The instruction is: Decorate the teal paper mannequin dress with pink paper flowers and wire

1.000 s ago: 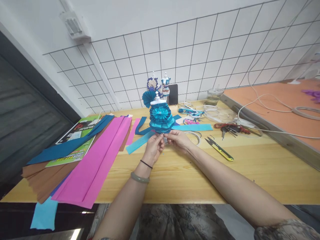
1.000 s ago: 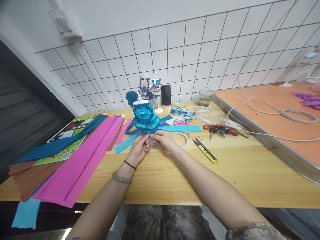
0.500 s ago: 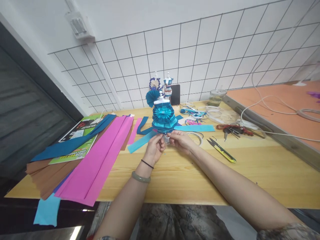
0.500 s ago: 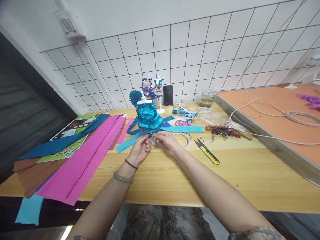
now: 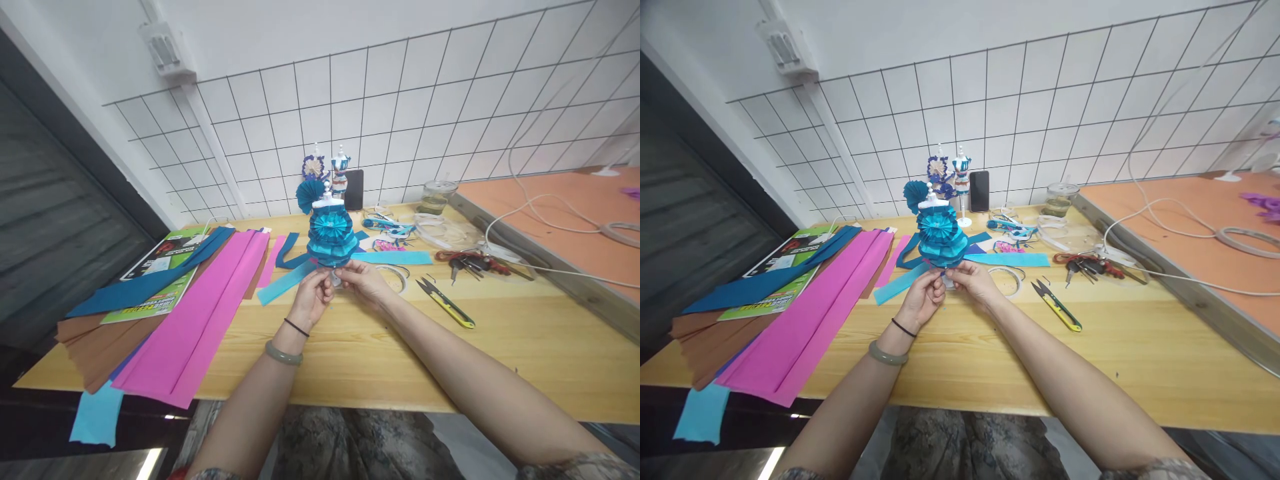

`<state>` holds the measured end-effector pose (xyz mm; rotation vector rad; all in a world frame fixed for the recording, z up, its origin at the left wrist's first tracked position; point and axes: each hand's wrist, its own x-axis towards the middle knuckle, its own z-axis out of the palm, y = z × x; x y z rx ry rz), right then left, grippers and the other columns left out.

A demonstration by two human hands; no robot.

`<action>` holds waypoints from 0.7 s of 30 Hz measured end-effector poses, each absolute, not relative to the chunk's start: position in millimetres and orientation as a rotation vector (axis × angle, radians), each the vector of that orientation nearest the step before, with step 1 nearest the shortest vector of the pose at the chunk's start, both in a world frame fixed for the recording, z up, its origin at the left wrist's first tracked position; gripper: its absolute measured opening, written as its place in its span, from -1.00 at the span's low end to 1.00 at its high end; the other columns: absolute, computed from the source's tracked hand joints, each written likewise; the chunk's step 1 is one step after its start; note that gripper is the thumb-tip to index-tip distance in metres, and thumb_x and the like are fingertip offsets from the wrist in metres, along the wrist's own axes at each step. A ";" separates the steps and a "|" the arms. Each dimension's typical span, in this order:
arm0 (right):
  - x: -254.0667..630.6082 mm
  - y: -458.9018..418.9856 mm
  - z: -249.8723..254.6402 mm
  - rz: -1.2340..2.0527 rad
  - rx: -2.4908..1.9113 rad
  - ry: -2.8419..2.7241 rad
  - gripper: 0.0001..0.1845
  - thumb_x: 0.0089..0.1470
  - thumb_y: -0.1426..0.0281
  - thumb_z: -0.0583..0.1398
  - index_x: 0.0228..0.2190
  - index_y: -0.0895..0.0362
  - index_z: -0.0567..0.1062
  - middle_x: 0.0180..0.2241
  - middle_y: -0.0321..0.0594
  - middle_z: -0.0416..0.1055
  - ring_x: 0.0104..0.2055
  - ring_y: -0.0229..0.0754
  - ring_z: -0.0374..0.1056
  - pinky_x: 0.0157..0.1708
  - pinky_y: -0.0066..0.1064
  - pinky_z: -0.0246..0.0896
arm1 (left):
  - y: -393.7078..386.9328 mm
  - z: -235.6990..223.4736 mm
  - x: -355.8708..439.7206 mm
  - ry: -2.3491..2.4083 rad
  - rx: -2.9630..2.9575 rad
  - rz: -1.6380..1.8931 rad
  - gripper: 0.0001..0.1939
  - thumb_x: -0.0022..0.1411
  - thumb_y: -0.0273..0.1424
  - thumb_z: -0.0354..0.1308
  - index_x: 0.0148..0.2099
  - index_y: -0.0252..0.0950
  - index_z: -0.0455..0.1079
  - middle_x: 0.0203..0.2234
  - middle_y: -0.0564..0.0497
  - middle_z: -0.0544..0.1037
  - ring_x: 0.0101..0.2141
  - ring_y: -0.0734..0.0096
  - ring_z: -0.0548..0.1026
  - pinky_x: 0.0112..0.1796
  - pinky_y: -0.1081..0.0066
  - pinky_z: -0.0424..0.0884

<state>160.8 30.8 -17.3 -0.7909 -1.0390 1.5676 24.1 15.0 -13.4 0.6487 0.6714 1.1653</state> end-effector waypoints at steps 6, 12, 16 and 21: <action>157.8 27.3 -13.1 1.444 -0.854 -1.100 -0.69 -0.38 0.26 0.36 -0.54 0.16 0.46 -0.60 -0.36 0.38 -0.64 -0.41 0.12 -0.60 -0.50 -0.04 | 14.8 -13.6 23.7 0.673 0.663 1.158 -0.82 -0.08 -0.42 0.17 -0.36 -0.34 0.28 -0.71 0.17 0.23 -0.71 0.69 0.18 -0.71 0.62 -0.04; 157.2 27.3 -13.3 1.386 -0.892 -1.145 -0.68 -0.36 0.21 0.35 -0.61 0.17 0.42 -0.67 -0.37 0.33 -0.67 -0.40 0.10 -0.63 -0.50 -0.09 | 13.7 -12.6 24.2 0.649 0.650 1.167 -0.83 -0.06 -0.44 0.16 -0.36 -0.34 0.26 -0.71 0.17 0.24 -0.72 0.69 0.19 -0.72 0.63 -0.03; 157.2 30.3 -19.0 1.342 -0.876 -1.174 -0.67 -0.33 0.19 0.34 -0.57 0.16 0.41 -0.66 -0.37 0.33 -0.66 -0.39 0.10 -0.62 -0.50 -0.07 | 13.3 -12.9 23.8 0.632 0.653 1.165 -0.84 -0.05 -0.45 0.15 -0.37 -0.35 0.25 -0.71 0.17 0.24 -0.71 0.68 0.19 -0.72 0.63 -0.03; 156.5 31.0 -20.2 1.292 -0.874 -1.203 -0.65 -0.32 0.19 0.34 -0.52 0.16 0.40 -0.65 -0.39 0.28 -0.64 -0.38 0.11 -0.60 -0.49 -0.01 | 14.3 -15.2 23.0 0.631 0.668 1.161 -0.83 -0.06 -0.43 0.17 -0.39 -0.34 0.24 -0.70 0.16 0.24 -0.71 0.68 0.20 -0.72 0.63 -0.02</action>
